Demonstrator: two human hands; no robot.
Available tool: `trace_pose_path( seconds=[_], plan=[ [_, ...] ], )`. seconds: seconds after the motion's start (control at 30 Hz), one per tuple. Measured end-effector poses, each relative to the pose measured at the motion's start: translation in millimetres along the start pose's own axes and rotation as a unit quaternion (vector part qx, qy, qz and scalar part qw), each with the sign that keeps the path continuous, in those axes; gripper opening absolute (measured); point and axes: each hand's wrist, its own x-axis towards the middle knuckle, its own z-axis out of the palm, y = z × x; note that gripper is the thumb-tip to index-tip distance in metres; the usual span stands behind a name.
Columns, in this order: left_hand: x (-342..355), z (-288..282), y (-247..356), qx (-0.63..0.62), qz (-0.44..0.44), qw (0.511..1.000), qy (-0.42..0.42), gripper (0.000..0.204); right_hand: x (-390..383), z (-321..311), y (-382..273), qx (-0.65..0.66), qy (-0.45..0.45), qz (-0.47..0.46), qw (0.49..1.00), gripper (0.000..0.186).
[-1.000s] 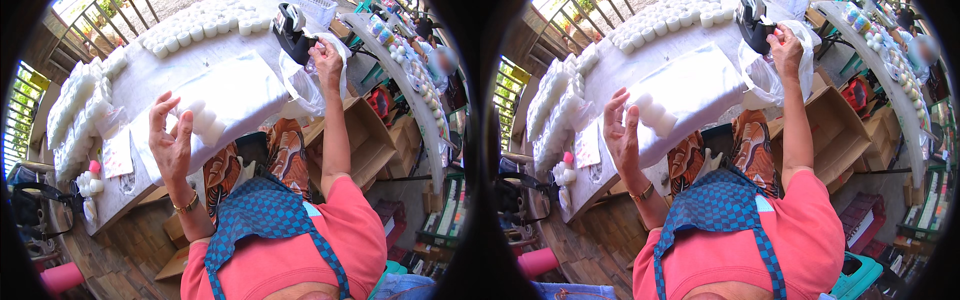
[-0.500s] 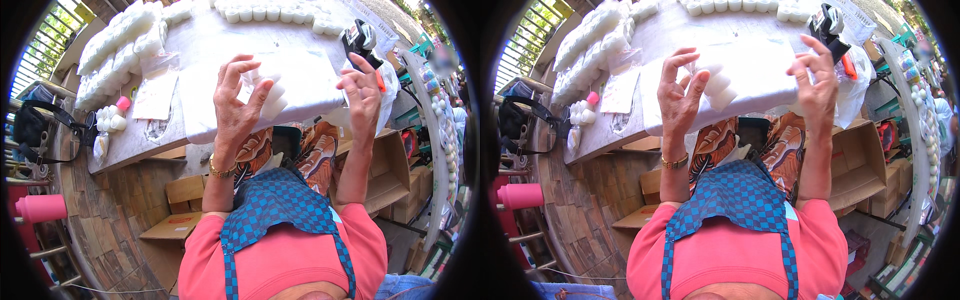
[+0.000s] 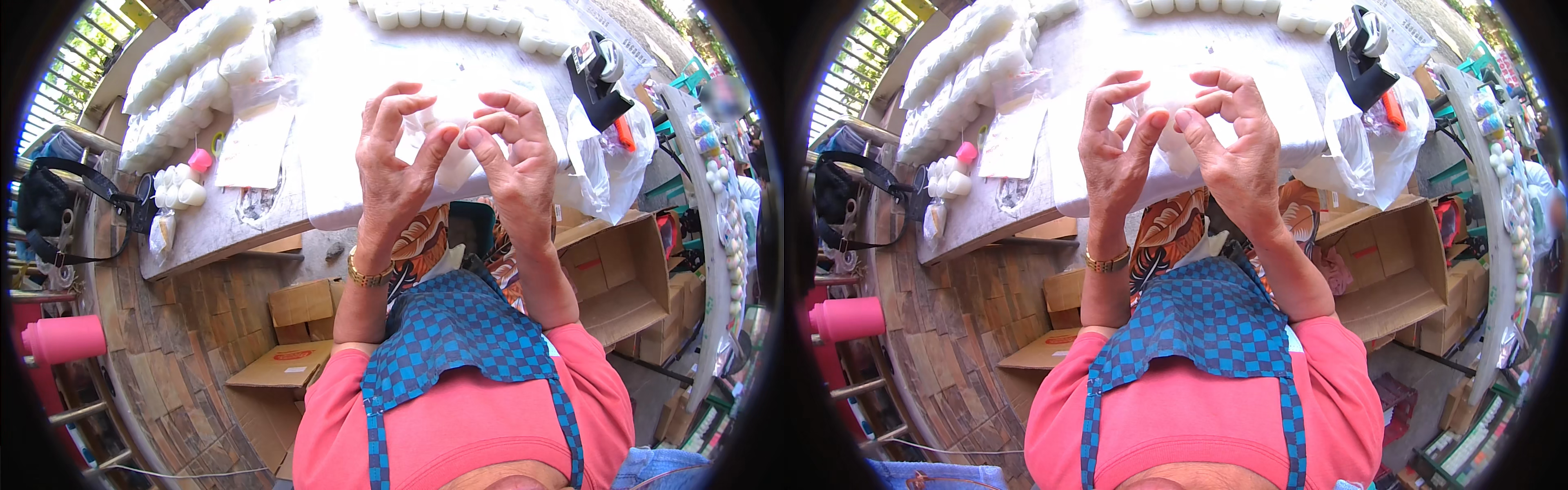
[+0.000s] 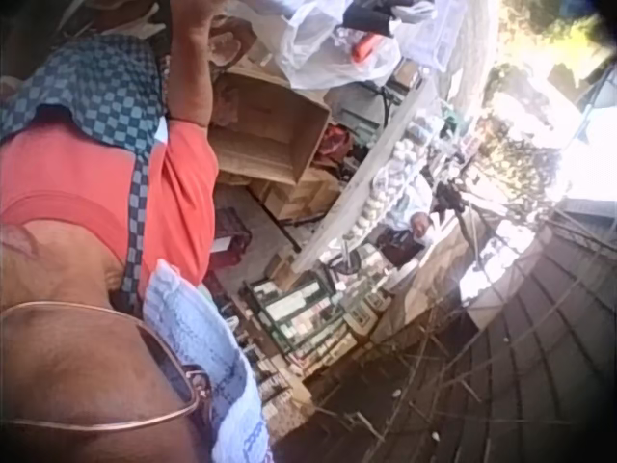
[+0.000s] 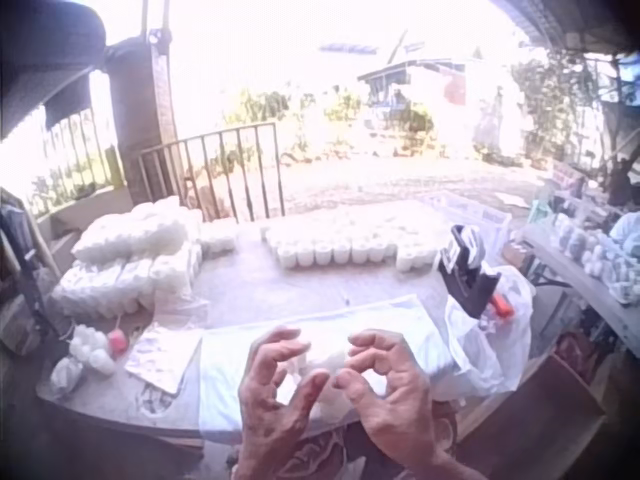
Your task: The person wraps small white cylindrical candles individually in clear plastic bags at an outdoor table. They pick up each candle, place it in a bag, seal the bag, and set it aside. The process is repeated continuously throughout the clip.
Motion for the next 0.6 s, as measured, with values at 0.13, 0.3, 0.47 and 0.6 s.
trace_pose_path(
  seconds=[0.13, 0.3, 0.47, 0.6],
  plan=[
    [0, 0, -3, 0.040, 0.035, 0.999, -0.002, 0.035, -3, 3, 0, -0.033, 0.023, 0.006, 0.999, 0.012],
    [-2, 0, 0, 0.030, 0.021, 0.999, 0.003, 0.035, -6, 2, -1, -0.004, 0.007, 0.047, 0.999, 0.016],
    [-6, -2, 3, 0.037, 0.016, 0.999, 0.001, 0.035, -10, -4, -17, 0.150, 0.022, 0.057, 0.987, 0.028],
    [-7, -1, 5, -0.009, -0.007, 1.000, 0.013, 0.036, -4, -4, -25, 0.196, 0.033, 0.008, 0.980, 0.027]
  ],
)
